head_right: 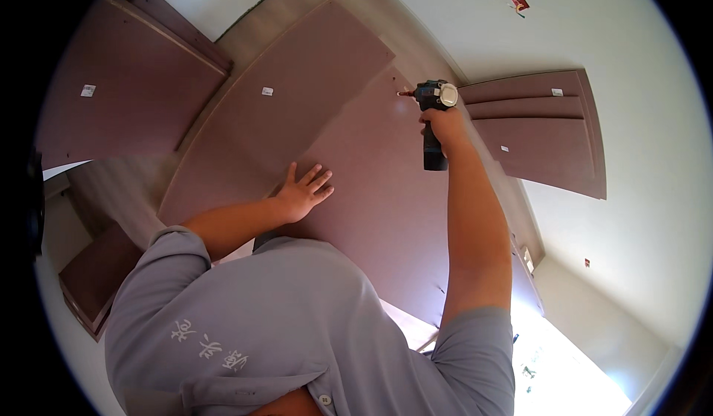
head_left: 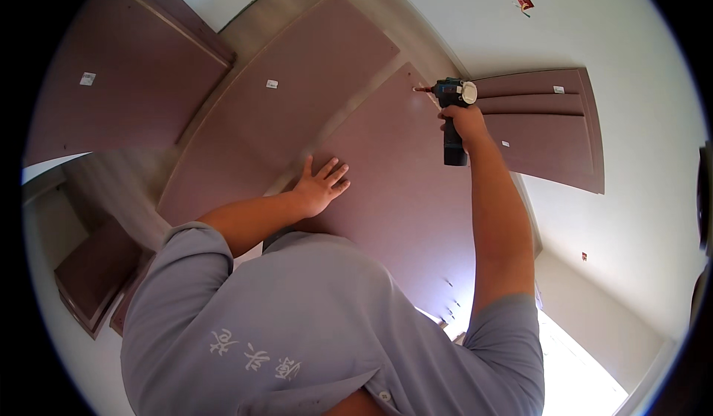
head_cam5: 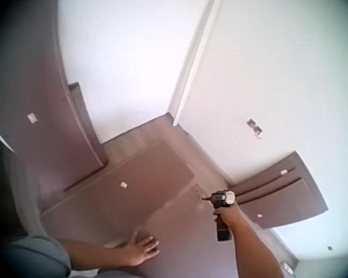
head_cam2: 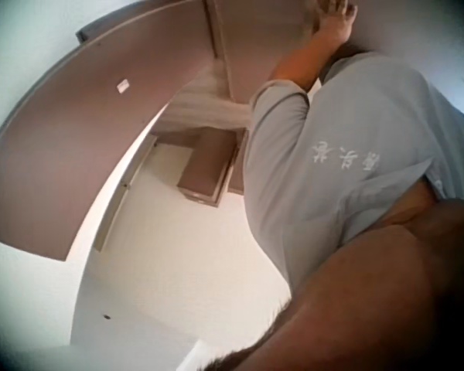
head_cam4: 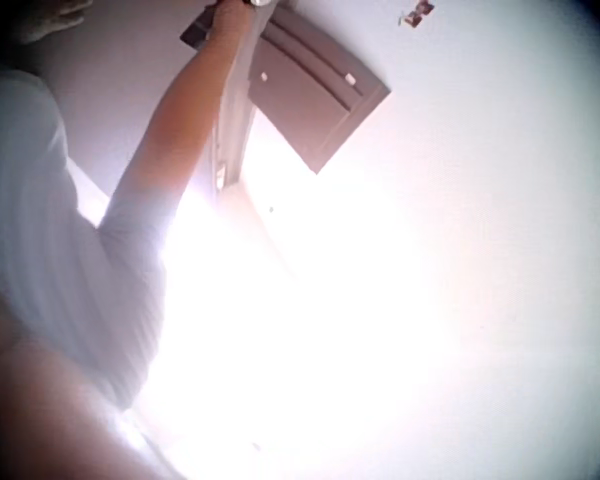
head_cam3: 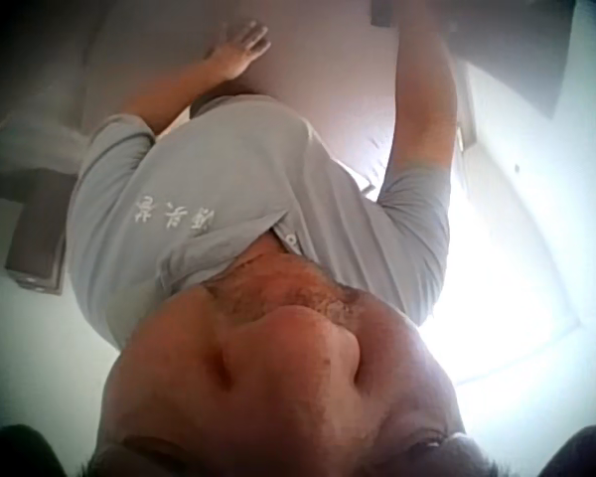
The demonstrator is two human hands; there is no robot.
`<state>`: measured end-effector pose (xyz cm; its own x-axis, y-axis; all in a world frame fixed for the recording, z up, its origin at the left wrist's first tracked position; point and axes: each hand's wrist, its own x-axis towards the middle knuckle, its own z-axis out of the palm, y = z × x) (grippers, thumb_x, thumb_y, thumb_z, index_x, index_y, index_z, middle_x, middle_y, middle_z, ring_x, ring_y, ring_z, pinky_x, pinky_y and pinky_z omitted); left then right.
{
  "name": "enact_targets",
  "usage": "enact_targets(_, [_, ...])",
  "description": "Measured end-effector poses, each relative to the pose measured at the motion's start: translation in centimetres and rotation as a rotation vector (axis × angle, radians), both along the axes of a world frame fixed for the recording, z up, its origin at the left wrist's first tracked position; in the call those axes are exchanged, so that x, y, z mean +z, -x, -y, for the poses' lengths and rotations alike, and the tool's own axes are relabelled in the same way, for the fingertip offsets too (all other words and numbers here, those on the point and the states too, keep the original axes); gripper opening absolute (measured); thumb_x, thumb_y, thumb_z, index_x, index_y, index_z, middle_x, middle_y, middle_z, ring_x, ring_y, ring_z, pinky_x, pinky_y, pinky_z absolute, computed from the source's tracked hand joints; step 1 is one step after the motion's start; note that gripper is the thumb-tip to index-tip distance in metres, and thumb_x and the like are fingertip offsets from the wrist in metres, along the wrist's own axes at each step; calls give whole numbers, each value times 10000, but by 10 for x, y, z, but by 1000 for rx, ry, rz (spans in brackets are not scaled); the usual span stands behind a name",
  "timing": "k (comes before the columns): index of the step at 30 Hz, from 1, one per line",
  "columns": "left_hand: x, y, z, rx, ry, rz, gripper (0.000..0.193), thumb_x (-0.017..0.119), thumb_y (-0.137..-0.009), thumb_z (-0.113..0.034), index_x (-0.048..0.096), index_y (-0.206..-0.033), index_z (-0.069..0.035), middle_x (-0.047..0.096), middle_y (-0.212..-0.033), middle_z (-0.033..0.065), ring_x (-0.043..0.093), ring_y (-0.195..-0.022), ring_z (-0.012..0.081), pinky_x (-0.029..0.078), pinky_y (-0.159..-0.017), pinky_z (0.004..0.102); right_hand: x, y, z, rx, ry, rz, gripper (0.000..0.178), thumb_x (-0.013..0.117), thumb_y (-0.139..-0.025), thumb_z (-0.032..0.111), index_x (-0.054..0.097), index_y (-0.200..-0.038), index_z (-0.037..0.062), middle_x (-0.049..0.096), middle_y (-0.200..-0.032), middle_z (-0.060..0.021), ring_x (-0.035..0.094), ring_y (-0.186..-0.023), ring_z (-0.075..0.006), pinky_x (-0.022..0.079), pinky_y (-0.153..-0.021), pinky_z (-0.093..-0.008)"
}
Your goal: The person moves large wooden panels, aligns them, and uses a power drill to drive screws into pre-drilled holes to assemble a furniture unit.
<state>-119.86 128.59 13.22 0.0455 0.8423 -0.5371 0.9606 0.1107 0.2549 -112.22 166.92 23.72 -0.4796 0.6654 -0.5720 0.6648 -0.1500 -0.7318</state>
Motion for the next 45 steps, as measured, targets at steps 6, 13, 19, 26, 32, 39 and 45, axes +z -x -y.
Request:
enact_targets(6, [11, 8, -5, 6, 36, 65, 609, 430, -1046, -177, 283, -1632, -246, 58, -1743, 76, 62, -1602, 333, 140, -1149, 799, 12, 13, -6, 171, -196, 209, 246, 719, -767, 112, 694, -942, -59, 700, -781, -135, 682, -627, -234, 543, -608, -377])
enact_targets(13, [8, 8, -5, -47, 15, 30, 628, 501, -1022, -174, 316, -1620, -223, 84, -1732, 109, 67, -1596, 353, 181, -1112, 821, -2, 24, -20, 151, -174, 216, 280, 727, -743, 119, 690, -954, -61, 702, -806, -154, 695, -644, -252, 542, -628, -377])
enact_targets(19, [10, 12, -7, -51, 28, 39, 655, 493, -1011, -132, 296, -1626, -241, 63, -1736, 107, 51, -1598, 359, 164, -1106, 832, -11, 42, -6, 225, -226, 333, 310, 723, -729, 172, 715, -939, -55, 737, -845, -206, 736, -703, -302, 569, -725, -394])
enact_targets(26, [9, 14, -11, -65, 22, -2, 624, 464, -1032, -159, 298, -1626, -252, 54, -1739, 104, 75, -1598, 348, 174, -1096, 836, -6, 50, -15, 243, -254, 237, 279, 712, -763, 115, 678, -983, -54, 708, -812, -163, 689, -626, -270, 561, -594, -405])
enact_targets(32, [8, 8, -11, -51, 19, -5, 628, 455, -1035, -158, 285, -1630, -265, 51, -1740, 102, 71, -1598, 350, 179, -1100, 831, -3, 40, -24, 95, -92, 186, 284, 694, -776, 73, 660, -1021, -66, 684, -816, -156, 663, -647, -248, 561, -592, -386])
enact_targets(39, [13, 3, -10, -46, 51, -18, 653, 473, -1021, -146, 277, -1631, -274, 46, -1740, 103, 53, -1601, 349, 185, -1115, 819, -1, 50, -16, 378, -334, 355, 270, 703, -747, 171, 701, -919, -37, 725, -817, -163, 709, -733, -285, 544, -681, -400])
enact_targets(45, [11, -11, -14, -15, 110, -66, 775, 610, -957, -105, 278, -1631, -299, 20, -1743, 95, 31, -1603, 348, 190, -1158, 769, 22, 31, -8, 239, -180, 224, 317, 719, -756, 239, 736, -978, 14, 744, -890, -169, 727, -875, -302, 555, -781, -406])
